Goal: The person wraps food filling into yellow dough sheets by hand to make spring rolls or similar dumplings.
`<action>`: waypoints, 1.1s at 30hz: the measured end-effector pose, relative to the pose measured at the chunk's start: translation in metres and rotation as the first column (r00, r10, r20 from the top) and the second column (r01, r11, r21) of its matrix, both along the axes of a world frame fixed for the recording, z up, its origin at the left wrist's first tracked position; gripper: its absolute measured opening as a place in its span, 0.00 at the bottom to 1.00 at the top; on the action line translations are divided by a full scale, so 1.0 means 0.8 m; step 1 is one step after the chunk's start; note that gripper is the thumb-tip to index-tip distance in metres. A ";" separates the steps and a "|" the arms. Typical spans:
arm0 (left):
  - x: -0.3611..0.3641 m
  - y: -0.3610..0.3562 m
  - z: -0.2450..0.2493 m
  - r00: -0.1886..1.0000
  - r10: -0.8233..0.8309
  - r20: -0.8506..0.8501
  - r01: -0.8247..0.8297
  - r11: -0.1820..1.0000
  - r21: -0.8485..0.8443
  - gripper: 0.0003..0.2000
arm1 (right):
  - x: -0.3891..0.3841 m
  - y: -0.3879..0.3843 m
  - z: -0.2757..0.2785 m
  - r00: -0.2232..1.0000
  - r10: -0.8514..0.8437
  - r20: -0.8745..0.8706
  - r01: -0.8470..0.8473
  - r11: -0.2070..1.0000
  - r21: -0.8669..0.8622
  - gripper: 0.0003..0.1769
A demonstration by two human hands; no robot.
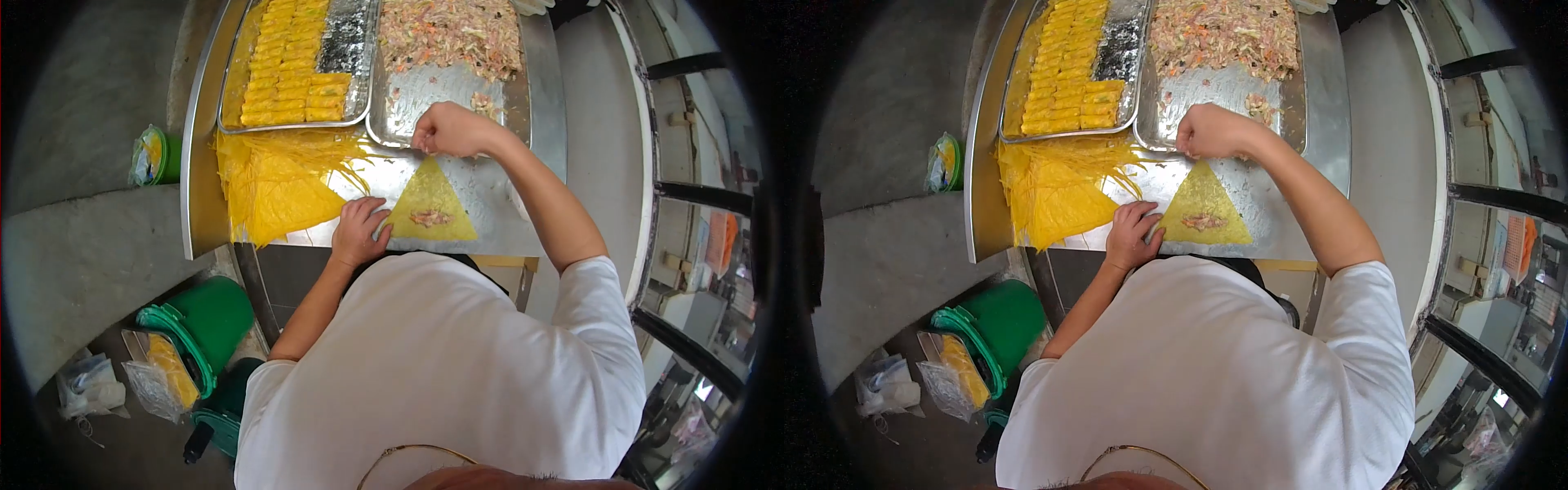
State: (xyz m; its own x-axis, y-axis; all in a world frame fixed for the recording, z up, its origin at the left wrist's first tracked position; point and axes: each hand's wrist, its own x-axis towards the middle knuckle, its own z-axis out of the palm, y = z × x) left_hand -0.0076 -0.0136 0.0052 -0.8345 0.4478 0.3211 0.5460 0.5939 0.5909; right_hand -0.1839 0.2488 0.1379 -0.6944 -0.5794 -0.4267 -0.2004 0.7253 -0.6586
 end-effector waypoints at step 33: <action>0.005 -0.001 -0.010 0.998 0.008 -0.058 -0.006 0.999 0.035 0.12 | 0.247 0.022 -0.120 0.843 -0.405 -0.354 0.408 0.910 -0.070 0.11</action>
State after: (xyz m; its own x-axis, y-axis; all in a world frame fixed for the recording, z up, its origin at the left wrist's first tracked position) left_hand -0.0035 -0.0146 -0.0027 -0.8168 0.4297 0.3850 0.5764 0.5771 0.5786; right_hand 0.0138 0.2665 0.0416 -0.9713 -0.2097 -0.1119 -0.1039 0.7978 -0.5939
